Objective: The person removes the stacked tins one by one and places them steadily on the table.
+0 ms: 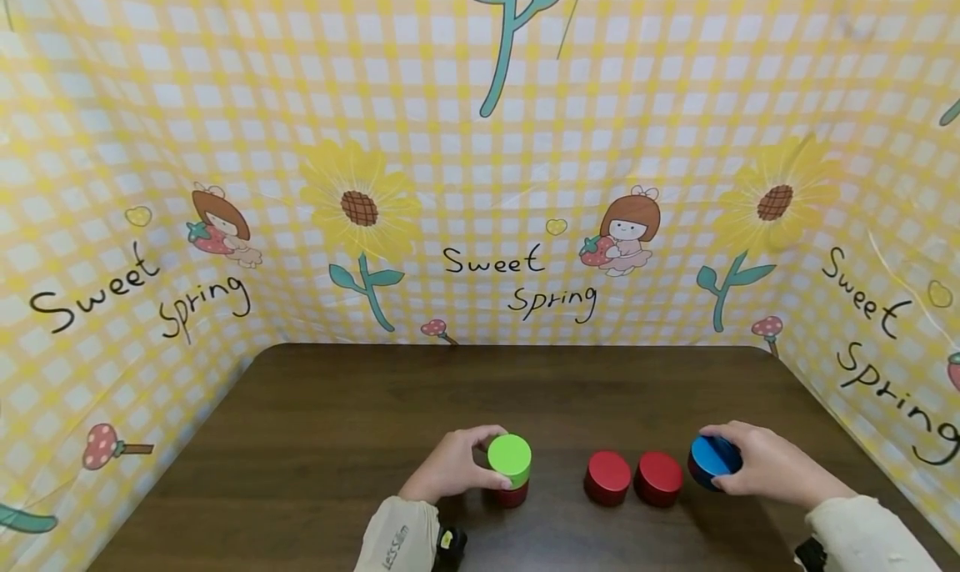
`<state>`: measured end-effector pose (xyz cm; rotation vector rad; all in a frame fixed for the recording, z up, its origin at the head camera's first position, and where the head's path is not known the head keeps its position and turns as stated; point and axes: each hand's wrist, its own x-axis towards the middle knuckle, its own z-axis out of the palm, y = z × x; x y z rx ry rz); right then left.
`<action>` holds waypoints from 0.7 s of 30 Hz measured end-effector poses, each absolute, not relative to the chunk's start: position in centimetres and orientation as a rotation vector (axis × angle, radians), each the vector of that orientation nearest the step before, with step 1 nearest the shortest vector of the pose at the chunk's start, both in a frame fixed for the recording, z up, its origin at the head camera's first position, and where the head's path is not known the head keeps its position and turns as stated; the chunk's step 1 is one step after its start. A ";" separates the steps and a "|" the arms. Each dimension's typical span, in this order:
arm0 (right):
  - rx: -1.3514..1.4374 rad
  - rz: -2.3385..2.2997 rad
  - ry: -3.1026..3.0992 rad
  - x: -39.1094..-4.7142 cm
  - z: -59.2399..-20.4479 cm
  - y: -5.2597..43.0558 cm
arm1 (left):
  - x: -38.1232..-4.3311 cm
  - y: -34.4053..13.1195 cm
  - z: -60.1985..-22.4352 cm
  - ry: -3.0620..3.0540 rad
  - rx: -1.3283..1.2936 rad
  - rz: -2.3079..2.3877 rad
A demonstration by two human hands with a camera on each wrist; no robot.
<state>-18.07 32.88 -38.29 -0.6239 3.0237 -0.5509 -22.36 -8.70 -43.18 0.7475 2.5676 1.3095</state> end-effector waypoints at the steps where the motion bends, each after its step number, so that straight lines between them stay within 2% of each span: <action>1: -0.621 -0.547 3.036 -18.1 -38.4 32.8 | -22.3 -8.7 -43.2 2.566 0.745 1.312; 21: -0.543 -0.562 3.050 -18.4 -40.4 33.2 | -22.2 -8.5 -43.1 2.567 0.757 1.317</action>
